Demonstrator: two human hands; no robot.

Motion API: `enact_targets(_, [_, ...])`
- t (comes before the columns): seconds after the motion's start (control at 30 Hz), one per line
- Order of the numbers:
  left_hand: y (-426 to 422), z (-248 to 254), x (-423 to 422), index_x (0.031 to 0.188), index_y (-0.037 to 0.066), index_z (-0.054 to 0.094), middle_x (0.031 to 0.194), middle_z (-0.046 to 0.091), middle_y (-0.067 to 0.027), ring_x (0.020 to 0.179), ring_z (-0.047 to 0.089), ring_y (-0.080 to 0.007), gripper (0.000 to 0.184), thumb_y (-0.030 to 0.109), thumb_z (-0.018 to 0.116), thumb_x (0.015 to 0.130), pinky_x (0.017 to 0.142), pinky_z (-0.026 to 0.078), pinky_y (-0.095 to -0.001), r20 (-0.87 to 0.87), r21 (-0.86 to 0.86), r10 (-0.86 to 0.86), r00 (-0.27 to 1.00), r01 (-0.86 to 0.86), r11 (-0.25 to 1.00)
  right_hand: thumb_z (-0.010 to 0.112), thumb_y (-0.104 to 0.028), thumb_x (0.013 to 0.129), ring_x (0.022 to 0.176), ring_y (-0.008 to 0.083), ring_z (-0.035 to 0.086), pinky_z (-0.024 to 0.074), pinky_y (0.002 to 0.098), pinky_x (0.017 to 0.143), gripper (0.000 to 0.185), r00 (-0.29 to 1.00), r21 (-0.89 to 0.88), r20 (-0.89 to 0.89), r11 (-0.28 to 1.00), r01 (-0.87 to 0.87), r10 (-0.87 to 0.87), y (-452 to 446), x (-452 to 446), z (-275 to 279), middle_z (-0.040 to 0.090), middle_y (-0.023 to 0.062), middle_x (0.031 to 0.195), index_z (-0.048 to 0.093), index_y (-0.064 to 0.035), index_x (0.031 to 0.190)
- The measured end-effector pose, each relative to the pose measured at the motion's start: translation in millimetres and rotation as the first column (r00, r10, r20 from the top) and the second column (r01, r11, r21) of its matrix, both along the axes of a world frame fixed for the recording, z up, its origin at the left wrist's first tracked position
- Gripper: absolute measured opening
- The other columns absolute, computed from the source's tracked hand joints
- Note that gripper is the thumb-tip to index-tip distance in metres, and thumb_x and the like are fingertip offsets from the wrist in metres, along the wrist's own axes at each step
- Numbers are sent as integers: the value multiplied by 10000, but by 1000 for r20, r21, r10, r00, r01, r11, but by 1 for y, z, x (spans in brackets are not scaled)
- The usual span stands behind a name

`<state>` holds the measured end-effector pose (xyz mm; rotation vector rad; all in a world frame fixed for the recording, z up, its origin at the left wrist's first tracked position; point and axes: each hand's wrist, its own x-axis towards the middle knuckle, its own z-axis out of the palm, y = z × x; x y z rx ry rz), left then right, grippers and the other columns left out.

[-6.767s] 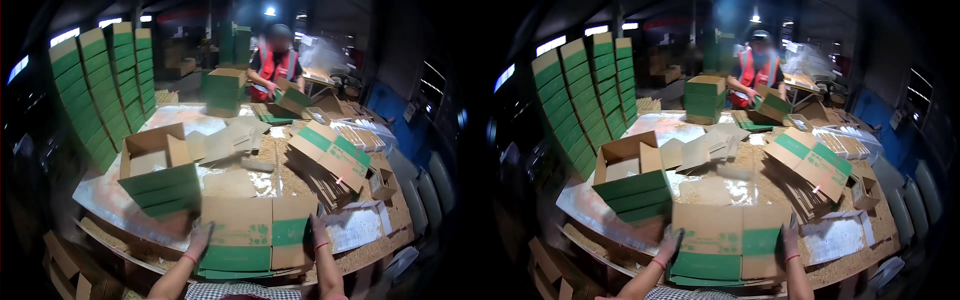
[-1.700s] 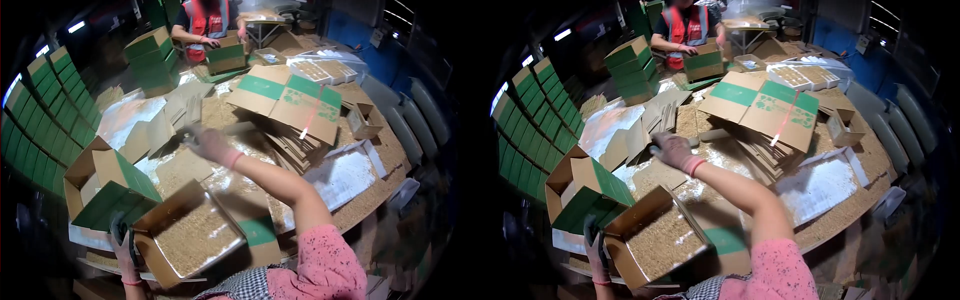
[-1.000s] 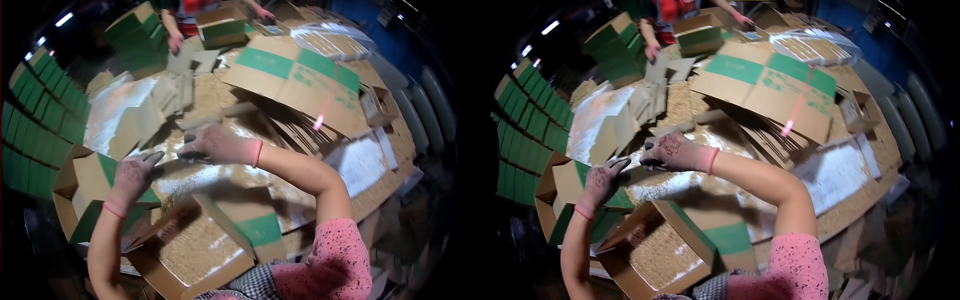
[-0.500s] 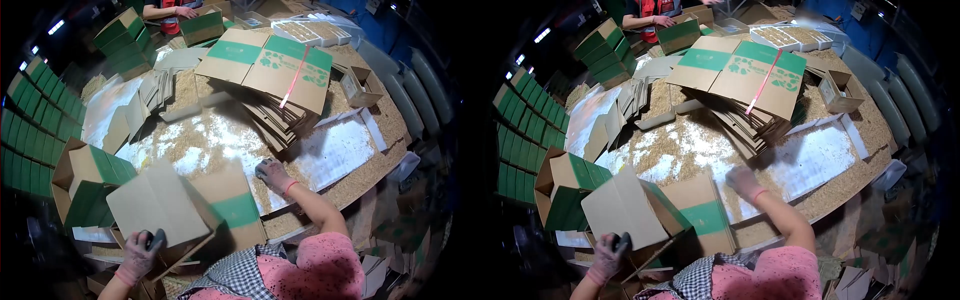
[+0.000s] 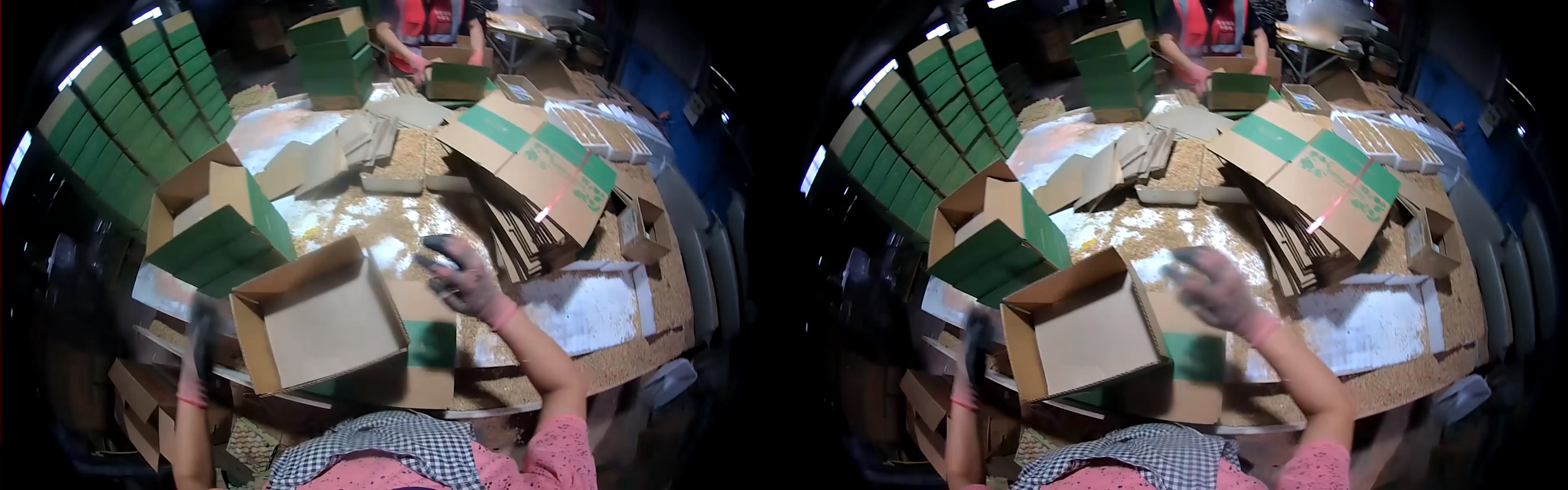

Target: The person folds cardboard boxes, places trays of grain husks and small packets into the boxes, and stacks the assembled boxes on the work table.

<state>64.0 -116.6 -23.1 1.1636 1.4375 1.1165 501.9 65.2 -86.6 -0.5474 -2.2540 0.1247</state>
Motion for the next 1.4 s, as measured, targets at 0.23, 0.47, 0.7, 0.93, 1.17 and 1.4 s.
enact_targets(0.23, [9,-71,71,1468,-29,89,1420,389,-165,1284,410,-244,961,329,702,820,1070,332,-322,-589,-308,-6,808,-217,926,643,-335,836,1294,423,347,249,474,1114,536,966,-237,233,970,-53,110,-22,-119,-44,405,207,1385,505,-56,1272])
enact_targets(0.47, [0,-156,20,1419,-35,214,1341,449,-214,1290,401,-304,947,237,798,725,1072,338,-388,-175,93,50,983,-33,995,507,-444,934,1349,307,322,227,401,1126,741,998,-961,6,274,24,-66,-59,-112,-36,287,236,1474,227,2,1455])
enact_targets(0.7, [55,-51,17,1461,-6,231,1452,344,-198,1377,289,-292,600,182,491,954,1132,229,-365,-86,374,-145,986,167,912,580,-329,898,1208,200,494,348,340,1074,537,696,-868,-469,141,-475,-543,-9,-45,13,579,104,1228,470,-59,1350])
enact_targets(0.93, [106,-63,-193,1413,-2,285,1205,540,-90,1109,527,-185,719,346,630,887,953,458,-327,205,586,285,936,-351,731,544,-265,938,1206,169,487,381,355,1048,473,413,-624,-771,446,-641,-485,153,-141,83,507,71,1332,462,-50,1351])
enact_targets(1.17, [123,-85,-181,1447,11,249,1273,490,-98,1118,514,-203,1091,542,793,664,990,417,-312,326,723,301,896,-441,531,526,-336,956,1049,210,585,477,375,928,456,849,-629,-529,668,-398,7,159,-341,42,529,131,1285,493,-17,1279])
enact_targets(1.4, [96,-143,-196,1463,29,205,1454,330,-136,1322,349,-242,696,236,563,903,1091,297,-368,8,466,538,843,-479,744,475,-352,971,1178,250,484,350,372,1042,450,677,-663,-713,-136,-736,-184,106,-325,35,561,118,1187,498,-10,1262])
